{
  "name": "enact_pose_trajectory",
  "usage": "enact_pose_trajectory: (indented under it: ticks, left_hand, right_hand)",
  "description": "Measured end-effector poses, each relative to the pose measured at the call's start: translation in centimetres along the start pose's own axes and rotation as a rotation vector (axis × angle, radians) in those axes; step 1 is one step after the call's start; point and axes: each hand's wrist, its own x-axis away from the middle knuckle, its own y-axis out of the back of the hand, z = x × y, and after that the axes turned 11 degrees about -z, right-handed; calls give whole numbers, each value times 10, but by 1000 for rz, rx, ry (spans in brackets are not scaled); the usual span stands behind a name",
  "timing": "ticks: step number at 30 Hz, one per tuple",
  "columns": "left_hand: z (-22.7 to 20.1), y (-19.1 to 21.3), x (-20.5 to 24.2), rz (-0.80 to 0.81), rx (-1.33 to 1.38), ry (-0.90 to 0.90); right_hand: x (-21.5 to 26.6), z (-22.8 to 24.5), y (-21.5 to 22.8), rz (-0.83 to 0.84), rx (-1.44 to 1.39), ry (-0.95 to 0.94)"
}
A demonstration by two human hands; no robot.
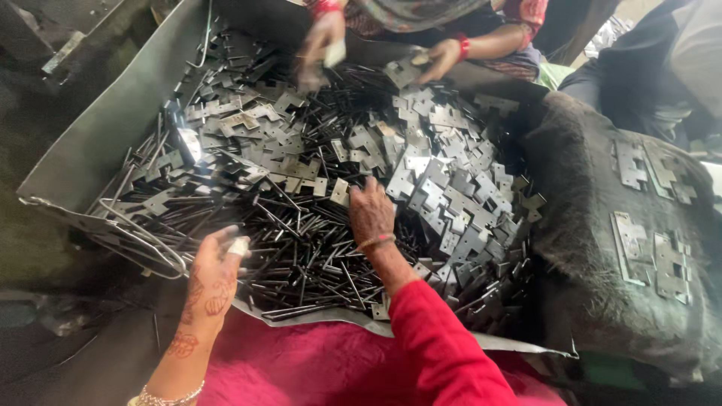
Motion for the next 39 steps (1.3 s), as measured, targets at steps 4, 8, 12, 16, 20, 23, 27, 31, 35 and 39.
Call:
enact_pose_trajectory:
  ticks: [4, 8, 12, 16, 20, 23, 27, 31, 35, 39]
  left_hand:
    - [-9, 4, -3, -32, 19, -2]
    - [-27, -37, -8, -48, -168, -412]
    - [-39, -133, -12, 51, -284, -293]
    - [-36, -251, -15, 78, -431, -358]
    - [-30, -291, -21, 54, -362, -235]
    - [-41, -251, -28, -44, -311, -269]
    - [-99, -157, -29, -78, -219, -551]
    - [-162, -98, -8, 266, -654, -445]
    - [-160, -129, 43, 650, -827, -330]
    - [-116, -155, 65, 543, -686, -651]
  right_hand:
    - [-6, -2, -29, 143, 235, 334]
    - [15, -27, 26, 89, 113, 247]
    - [35, -75, 121, -49, -245, -58]
    - [67, -116, 161, -423, -1031, -694]
    - [90, -129, 144, -674, -1674, -1330]
    - [109, -107, 118, -387, -1737, -1863]
    - [127, -59, 75, -129, -1906, -1779]
    - [128, -27, 57, 115, -1993, -1607]
    - [117, -3, 78, 330, -2078, -1640]
    - [116, 13, 96, 223, -2137, -1734]
